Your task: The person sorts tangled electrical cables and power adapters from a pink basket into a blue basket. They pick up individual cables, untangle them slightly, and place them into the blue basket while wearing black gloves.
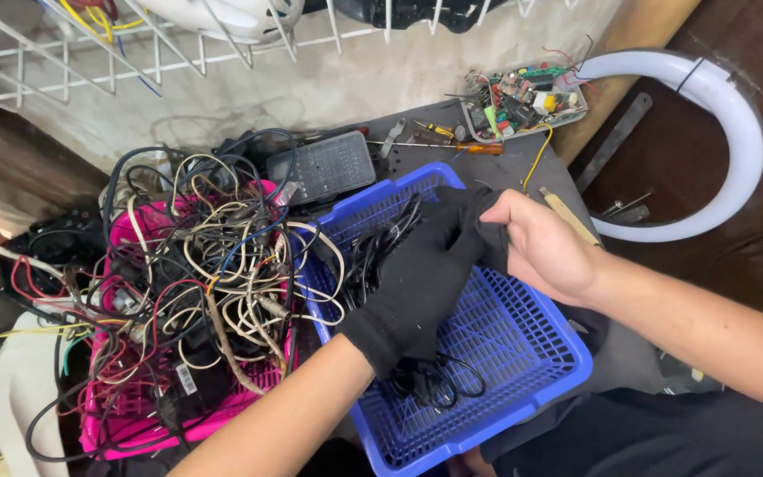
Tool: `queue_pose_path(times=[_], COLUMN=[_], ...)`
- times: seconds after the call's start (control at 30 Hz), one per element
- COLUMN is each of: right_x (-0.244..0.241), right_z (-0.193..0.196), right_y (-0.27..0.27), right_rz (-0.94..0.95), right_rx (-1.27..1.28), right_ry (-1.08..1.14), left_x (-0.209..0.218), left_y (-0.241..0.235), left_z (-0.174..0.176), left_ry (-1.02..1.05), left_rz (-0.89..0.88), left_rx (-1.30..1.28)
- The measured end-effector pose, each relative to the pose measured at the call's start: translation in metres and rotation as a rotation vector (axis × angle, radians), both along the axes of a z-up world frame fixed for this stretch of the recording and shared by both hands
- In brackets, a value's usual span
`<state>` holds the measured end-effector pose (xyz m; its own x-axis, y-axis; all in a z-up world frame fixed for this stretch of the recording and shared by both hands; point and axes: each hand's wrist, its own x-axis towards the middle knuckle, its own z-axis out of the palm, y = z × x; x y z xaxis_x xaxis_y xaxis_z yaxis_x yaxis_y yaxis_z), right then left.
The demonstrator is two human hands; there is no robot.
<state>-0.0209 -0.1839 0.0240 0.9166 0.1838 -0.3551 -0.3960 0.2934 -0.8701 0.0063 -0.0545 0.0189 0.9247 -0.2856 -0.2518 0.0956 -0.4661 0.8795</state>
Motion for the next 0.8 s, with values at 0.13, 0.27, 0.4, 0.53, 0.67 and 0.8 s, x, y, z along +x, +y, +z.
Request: queue_pose_path(times=[0.13,0.27,0.4,0.53,0.67,0.8], right_x=[0.010,0.008,0.011,0.009,0.001,0.010], right_z=[-0.023,-0.020,-0.011,0.012,0.024,0.015], right_y=[-0.016,-0.020,-0.004,0.014,0.020,0.016], right_rz=[0.044,0.041,0.022,0.084,0.110,0.165], right_rx=[0.000,-0.016,-0.065,-0.166,-0.157,0.050], right_ry=[-0.041,-0.181,-0.188,-0.216,-0.227,-0.205], left_x=[-0.003,0.000,0.000,-0.001,-0.003,-0.001], left_y=[0.008,0.011,0.018,0.029,0.032,0.038], left_z=[-0.008,-0.002,0.027,0.029,0.025,0.025], left_ry=[-0.012,-0.091,-0.269,-0.288,-0.299,-0.326], left_rz=[0.047,0.036,-0.171,-0.138,-0.116,-0.087], left_rx=[-0.232,-0.579,-0.503,-0.489,-0.463,-0.430])
